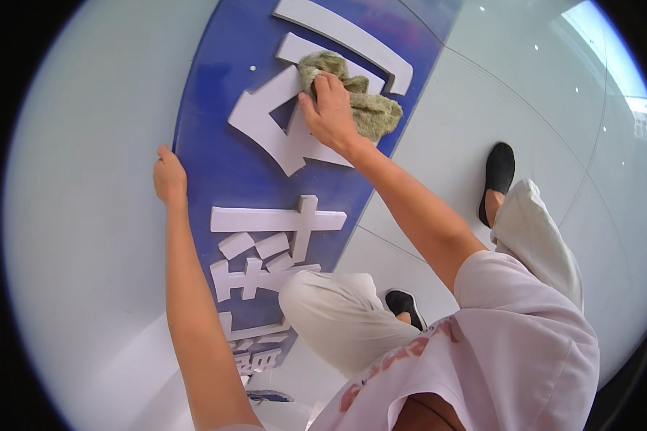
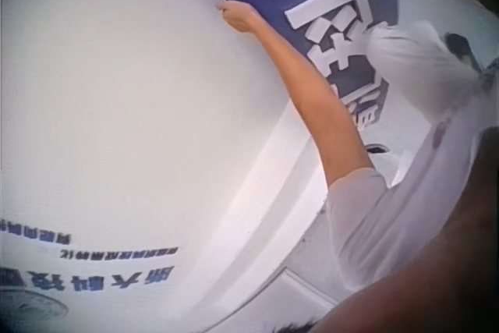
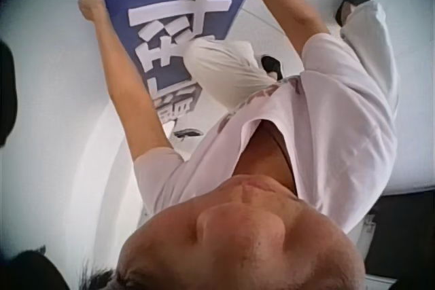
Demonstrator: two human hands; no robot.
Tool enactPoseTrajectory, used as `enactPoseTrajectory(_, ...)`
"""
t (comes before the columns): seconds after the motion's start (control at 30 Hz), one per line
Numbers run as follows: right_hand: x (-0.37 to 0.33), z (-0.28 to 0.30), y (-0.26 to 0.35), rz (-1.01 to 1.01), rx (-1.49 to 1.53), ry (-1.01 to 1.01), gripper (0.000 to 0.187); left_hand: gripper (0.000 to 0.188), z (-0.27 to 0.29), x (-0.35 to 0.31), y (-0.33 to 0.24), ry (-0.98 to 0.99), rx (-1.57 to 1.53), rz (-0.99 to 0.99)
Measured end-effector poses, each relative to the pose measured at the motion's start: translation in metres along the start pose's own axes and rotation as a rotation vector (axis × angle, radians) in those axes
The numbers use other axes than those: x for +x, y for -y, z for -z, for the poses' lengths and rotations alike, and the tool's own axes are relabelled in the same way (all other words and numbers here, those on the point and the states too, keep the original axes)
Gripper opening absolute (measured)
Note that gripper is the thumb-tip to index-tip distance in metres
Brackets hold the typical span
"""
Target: The person wipes a large blue wall-mounted sign with white Chinese characters using a cloth. They move along the sign, cleaning individual characters and the surrounding blue surface in a repetitive wiping motion.
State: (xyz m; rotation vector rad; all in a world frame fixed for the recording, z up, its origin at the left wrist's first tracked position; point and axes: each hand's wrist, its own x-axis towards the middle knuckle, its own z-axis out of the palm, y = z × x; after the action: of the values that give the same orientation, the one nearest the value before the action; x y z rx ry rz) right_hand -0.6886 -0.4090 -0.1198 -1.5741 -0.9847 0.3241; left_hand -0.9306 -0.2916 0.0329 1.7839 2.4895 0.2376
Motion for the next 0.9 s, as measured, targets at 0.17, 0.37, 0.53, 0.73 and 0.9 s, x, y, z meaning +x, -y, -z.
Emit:
enactPoseTrajectory(0.17, -0.001, 0.045, -0.017, -0.027, -0.174, 0.320, 0.044, 0.076, 0.002, 0.004, 0.011, 0.040, 0.056, -0.014)
enactPoseTrajectory(0.37, -0.051, 0.066, -0.066, 0.014, -0.415, 0.320, 0.053, 0.077, 0.006, -0.002, -0.002, 0.038, 0.035, -0.034)
enactPoseTrajectory(0.53, -0.006, 0.017, 0.014, 0.013, -0.100, 0.277, 0.072, 0.075, -0.001, -0.001, 0.006, -0.066, 0.025, -0.033)
enactPoseTrajectory(0.73, -0.013, 0.022, -0.013, 0.056, -0.199, 0.342, 0.079, 0.074, 0.004, -0.008, -0.001, 0.024, 0.045, -0.009)
enactPoseTrajectory(0.9, -0.059, 0.062, -0.061, -0.076, -0.478, 0.334, 0.053, 0.075, 0.007, -0.003, 0.006, 0.007, 0.108, -0.081)
